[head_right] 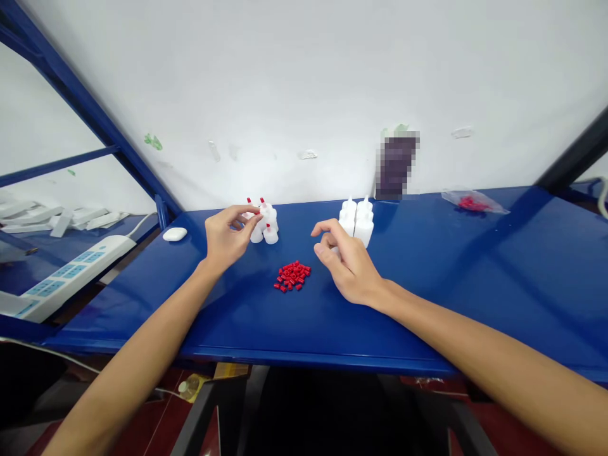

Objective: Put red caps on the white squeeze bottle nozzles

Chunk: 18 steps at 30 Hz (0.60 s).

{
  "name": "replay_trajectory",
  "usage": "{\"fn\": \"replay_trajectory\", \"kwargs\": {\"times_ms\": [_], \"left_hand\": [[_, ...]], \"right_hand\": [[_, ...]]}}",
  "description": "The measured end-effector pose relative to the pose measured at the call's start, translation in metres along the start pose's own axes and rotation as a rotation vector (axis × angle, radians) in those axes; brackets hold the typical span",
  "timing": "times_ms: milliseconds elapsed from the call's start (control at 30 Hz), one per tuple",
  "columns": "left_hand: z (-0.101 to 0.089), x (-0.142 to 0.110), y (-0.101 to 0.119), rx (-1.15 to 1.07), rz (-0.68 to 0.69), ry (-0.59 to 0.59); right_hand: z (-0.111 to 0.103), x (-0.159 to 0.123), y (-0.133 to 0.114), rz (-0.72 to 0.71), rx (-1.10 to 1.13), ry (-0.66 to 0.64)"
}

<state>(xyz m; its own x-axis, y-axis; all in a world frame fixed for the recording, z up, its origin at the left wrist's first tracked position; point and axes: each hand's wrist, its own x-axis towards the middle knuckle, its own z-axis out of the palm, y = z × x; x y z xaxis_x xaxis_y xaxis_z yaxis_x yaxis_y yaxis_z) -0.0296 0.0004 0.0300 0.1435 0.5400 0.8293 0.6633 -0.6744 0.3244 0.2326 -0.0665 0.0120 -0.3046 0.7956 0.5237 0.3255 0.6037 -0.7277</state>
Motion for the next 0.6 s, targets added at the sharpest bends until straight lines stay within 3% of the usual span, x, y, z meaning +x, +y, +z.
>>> {"fn": "replay_trajectory", "kwargs": {"times_ms": [100,167,267,400,500,600], "left_hand": [[-0.003,0.000,-0.015,0.154,0.098,-0.107],[-0.002,-0.001,-0.018,0.191,0.111,-0.153],[0.003,-0.002,-0.020,0.210,0.114,-0.195],[0.009,-0.003,-0.022,0.245,0.106,-0.205],[0.012,-0.004,-0.023,0.241,0.109,-0.184],[0.012,-0.005,-0.022,0.204,0.140,-0.184]], "right_hand": [[-0.012,0.003,-0.001,-0.168,-0.117,0.128],[-0.025,0.010,0.002,-0.290,-0.163,0.310],[-0.047,0.027,0.012,-0.335,-0.034,0.548],[-0.068,0.047,0.026,-0.177,0.166,0.508],[-0.070,0.051,0.032,-0.039,0.293,0.464],[-0.065,0.050,0.039,0.002,0.331,0.425]]}}
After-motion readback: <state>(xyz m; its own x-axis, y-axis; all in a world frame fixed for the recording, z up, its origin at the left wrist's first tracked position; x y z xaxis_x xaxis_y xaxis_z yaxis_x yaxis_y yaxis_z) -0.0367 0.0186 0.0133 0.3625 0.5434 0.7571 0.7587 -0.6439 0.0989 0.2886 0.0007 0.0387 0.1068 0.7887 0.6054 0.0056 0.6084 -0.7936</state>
